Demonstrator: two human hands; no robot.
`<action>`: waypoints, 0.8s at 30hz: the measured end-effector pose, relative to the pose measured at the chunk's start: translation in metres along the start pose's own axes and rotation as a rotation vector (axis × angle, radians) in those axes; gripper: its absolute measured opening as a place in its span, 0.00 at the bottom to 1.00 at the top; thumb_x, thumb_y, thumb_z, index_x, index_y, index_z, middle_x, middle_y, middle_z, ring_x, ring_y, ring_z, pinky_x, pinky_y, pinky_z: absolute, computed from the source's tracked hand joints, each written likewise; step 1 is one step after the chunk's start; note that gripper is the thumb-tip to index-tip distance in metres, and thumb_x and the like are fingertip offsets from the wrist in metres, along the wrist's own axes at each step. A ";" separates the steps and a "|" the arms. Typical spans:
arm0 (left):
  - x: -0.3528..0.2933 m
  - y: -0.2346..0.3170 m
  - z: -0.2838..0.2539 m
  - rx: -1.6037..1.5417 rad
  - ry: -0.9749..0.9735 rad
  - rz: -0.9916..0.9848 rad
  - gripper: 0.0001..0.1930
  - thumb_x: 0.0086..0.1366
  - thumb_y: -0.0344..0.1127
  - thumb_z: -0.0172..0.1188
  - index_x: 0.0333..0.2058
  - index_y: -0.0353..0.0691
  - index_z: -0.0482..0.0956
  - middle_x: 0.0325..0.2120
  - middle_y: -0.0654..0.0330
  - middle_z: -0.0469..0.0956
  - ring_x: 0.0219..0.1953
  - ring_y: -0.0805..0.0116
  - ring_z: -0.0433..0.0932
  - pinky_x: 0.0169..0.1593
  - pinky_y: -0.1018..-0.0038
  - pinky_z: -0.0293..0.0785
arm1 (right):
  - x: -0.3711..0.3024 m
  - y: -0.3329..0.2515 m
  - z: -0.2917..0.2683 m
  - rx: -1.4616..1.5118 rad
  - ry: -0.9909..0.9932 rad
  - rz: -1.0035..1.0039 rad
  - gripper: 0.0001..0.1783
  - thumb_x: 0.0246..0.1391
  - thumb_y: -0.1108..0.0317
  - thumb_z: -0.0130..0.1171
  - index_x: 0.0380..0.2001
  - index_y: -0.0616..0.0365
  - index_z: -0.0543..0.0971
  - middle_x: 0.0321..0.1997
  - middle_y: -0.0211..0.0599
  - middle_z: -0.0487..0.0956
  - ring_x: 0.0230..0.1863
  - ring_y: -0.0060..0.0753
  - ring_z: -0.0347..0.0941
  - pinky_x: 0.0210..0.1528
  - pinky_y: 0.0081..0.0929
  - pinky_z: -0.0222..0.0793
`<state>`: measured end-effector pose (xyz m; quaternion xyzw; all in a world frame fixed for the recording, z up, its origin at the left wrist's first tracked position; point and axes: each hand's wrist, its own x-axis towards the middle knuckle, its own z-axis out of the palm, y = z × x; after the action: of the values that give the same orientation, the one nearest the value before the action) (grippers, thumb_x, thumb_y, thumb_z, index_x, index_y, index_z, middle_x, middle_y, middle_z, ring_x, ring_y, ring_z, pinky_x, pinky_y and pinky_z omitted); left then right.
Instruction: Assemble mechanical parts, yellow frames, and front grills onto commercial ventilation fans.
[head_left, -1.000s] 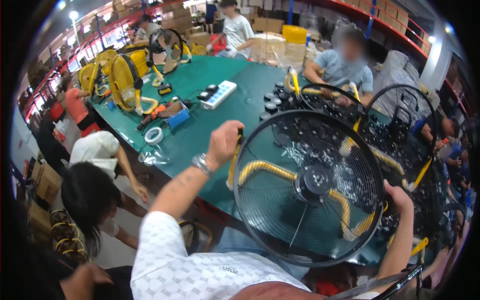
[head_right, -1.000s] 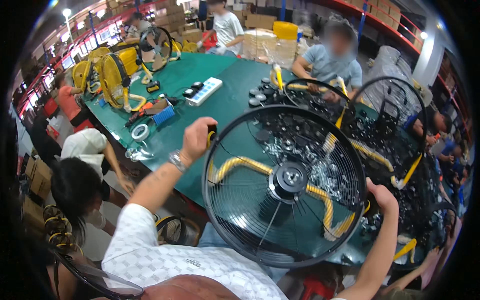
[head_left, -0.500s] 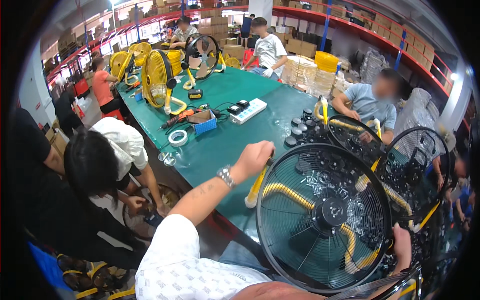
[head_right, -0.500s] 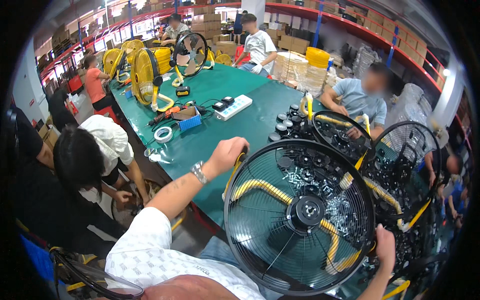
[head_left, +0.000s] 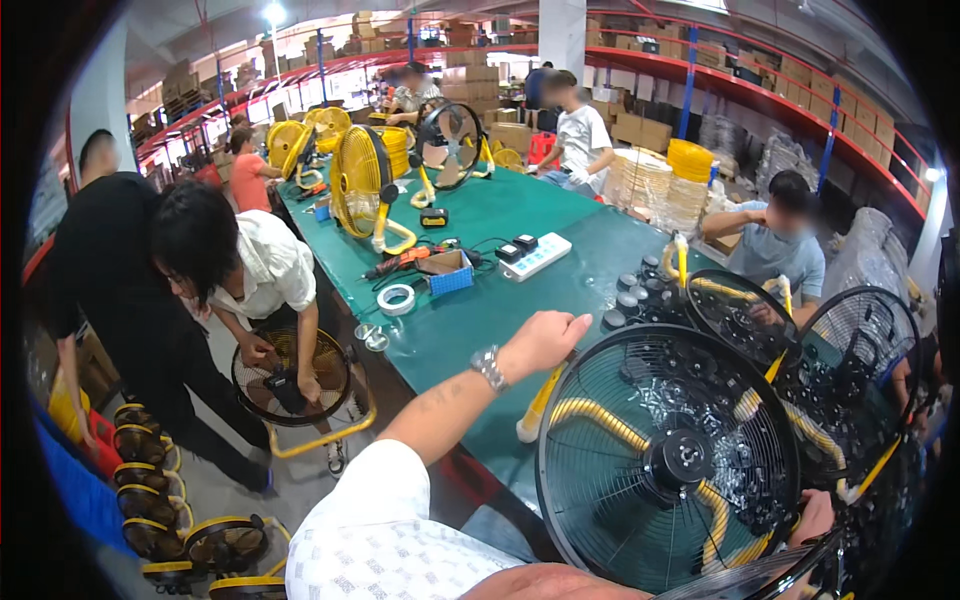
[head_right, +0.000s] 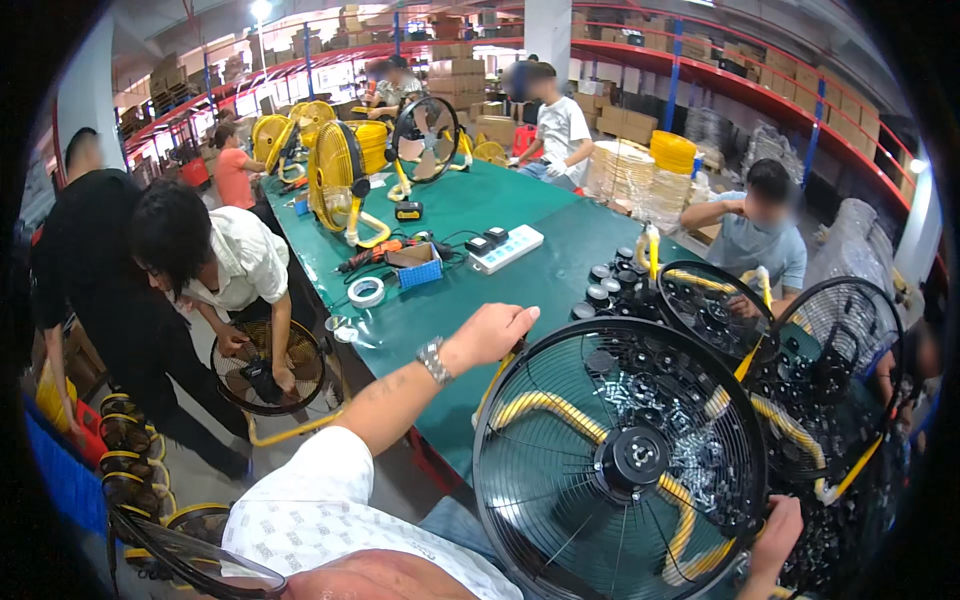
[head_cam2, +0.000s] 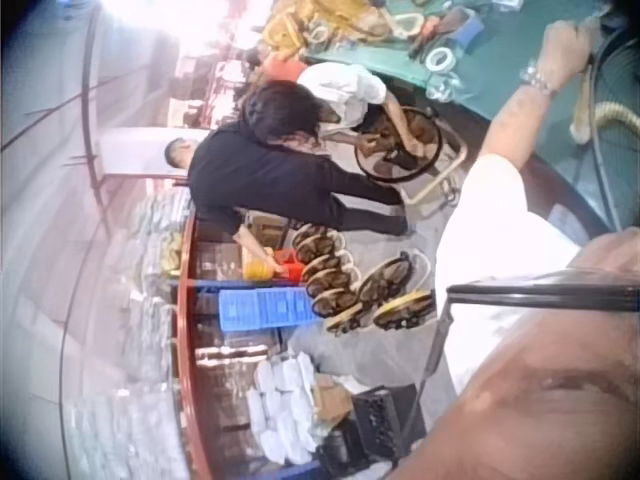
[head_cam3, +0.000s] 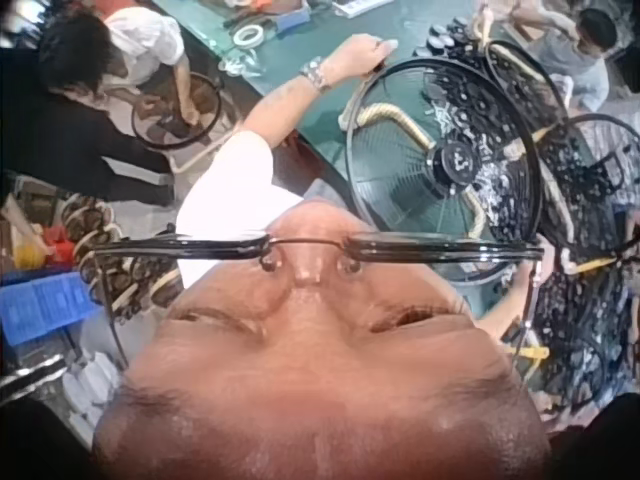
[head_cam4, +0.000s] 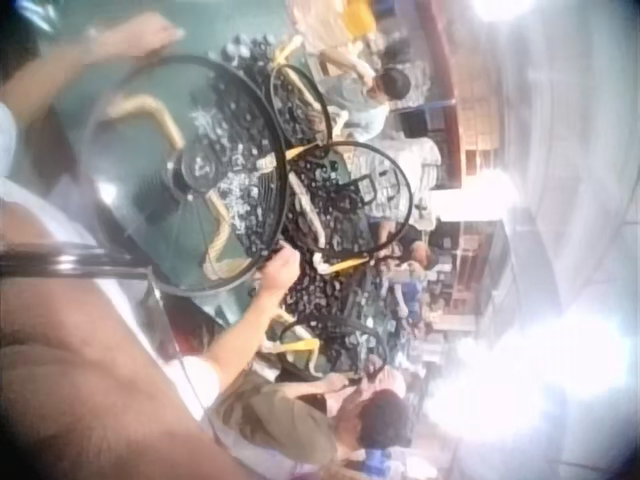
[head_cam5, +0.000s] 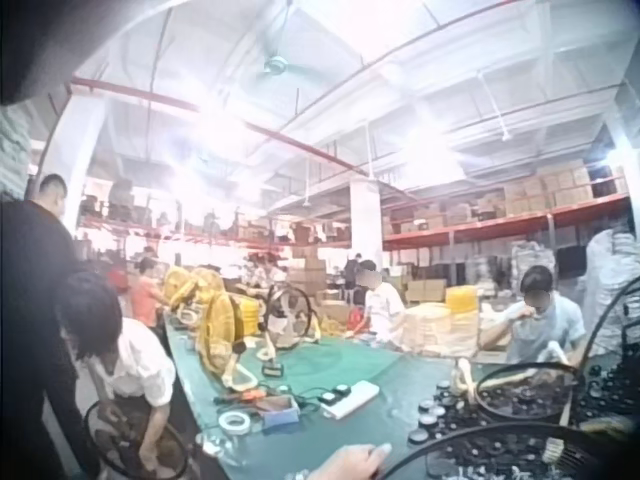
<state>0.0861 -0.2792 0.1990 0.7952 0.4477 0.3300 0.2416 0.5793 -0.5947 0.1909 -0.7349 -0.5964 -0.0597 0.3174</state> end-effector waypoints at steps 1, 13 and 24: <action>-0.013 -0.005 0.011 -0.148 0.179 0.151 0.20 0.72 0.45 0.48 0.43 0.32 0.79 0.35 0.48 0.82 0.35 0.56 0.82 0.42 0.64 0.77 | 0.015 0.003 0.000 0.275 -0.070 0.232 0.22 0.69 0.60 0.45 0.27 0.67 0.76 0.26 0.38 0.77 0.29 0.28 0.69 0.35 0.33 0.65; 0.004 -0.006 -0.001 -0.042 -0.098 -0.151 0.21 0.73 0.47 0.48 0.41 0.32 0.79 0.40 0.56 0.83 0.41 0.68 0.80 0.43 0.70 0.73 | -0.025 0.023 0.014 -0.003 0.220 -0.229 0.24 0.63 0.58 0.60 0.57 0.61 0.75 0.52 0.48 0.80 0.51 0.47 0.77 0.54 0.38 0.73; -0.018 -0.001 0.015 -0.497 0.272 0.094 0.18 0.74 0.41 0.47 0.45 0.30 0.77 0.46 0.48 0.80 0.47 0.63 0.79 0.53 0.67 0.73 | -0.009 0.018 -0.011 0.032 0.020 0.120 0.18 0.66 0.68 0.55 0.56 0.62 0.77 0.52 0.48 0.81 0.51 0.41 0.77 0.53 0.32 0.72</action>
<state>0.0898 -0.2956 0.1835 0.6799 0.3438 0.5442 0.3512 0.5960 -0.6094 0.1882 -0.7636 -0.5489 -0.0382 0.3380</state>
